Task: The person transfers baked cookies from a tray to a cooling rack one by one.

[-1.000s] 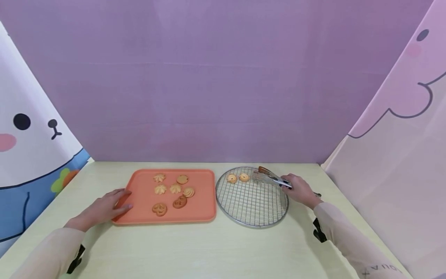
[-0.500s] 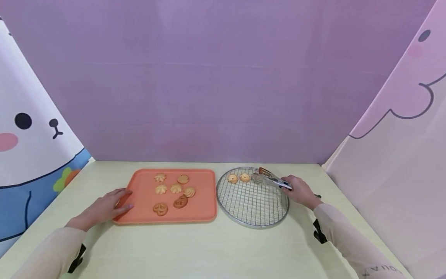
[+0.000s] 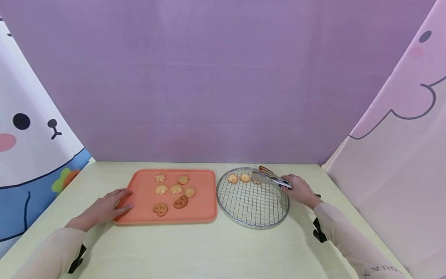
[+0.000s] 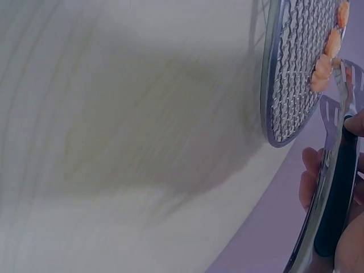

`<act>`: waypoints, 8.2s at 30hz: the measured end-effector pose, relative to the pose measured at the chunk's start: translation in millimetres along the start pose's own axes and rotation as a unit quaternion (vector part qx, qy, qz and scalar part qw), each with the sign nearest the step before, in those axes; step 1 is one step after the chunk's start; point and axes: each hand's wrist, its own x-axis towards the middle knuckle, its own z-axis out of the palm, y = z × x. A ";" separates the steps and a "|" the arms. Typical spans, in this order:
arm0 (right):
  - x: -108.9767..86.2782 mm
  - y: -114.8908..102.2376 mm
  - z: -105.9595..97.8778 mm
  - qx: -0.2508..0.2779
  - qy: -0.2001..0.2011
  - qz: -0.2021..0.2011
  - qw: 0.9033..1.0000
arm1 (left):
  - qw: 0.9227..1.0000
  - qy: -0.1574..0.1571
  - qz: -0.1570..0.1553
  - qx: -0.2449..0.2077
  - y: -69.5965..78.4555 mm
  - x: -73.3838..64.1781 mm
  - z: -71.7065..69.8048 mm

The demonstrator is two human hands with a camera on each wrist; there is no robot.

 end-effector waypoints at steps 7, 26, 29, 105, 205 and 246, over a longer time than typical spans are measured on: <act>4.5 -8.4 -1.5 0.005 0.000 -0.009 1.000 | 1.000 0.001 0.004 0.000 -0.6 0.4 0.1; 14.3 -59.1 13.4 0.026 -0.066 -0.057 0.996 | 1.000 0.004 0.006 0.002 -4.0 3.2 3.3; 16.0 -67.9 15.3 0.030 -0.073 -0.071 0.994 | 1.000 0.005 0.008 0.002 -3.9 3.2 2.6; 62.9 -159.1 76.9 0.043 -0.115 -0.155 0.980 | 1.000 0.020 0.012 0.005 -1.7 0.6 5.2; 19.7 -80.9 28.3 0.054 -0.066 -0.092 0.992 | 1.000 0.013 0.003 0.003 1.3 -1.4 2.9; -0.8 -56.4 30.4 0.024 -0.024 -0.105 0.994 | 1.000 0.022 0.000 0.010 3.7 -3.4 2.5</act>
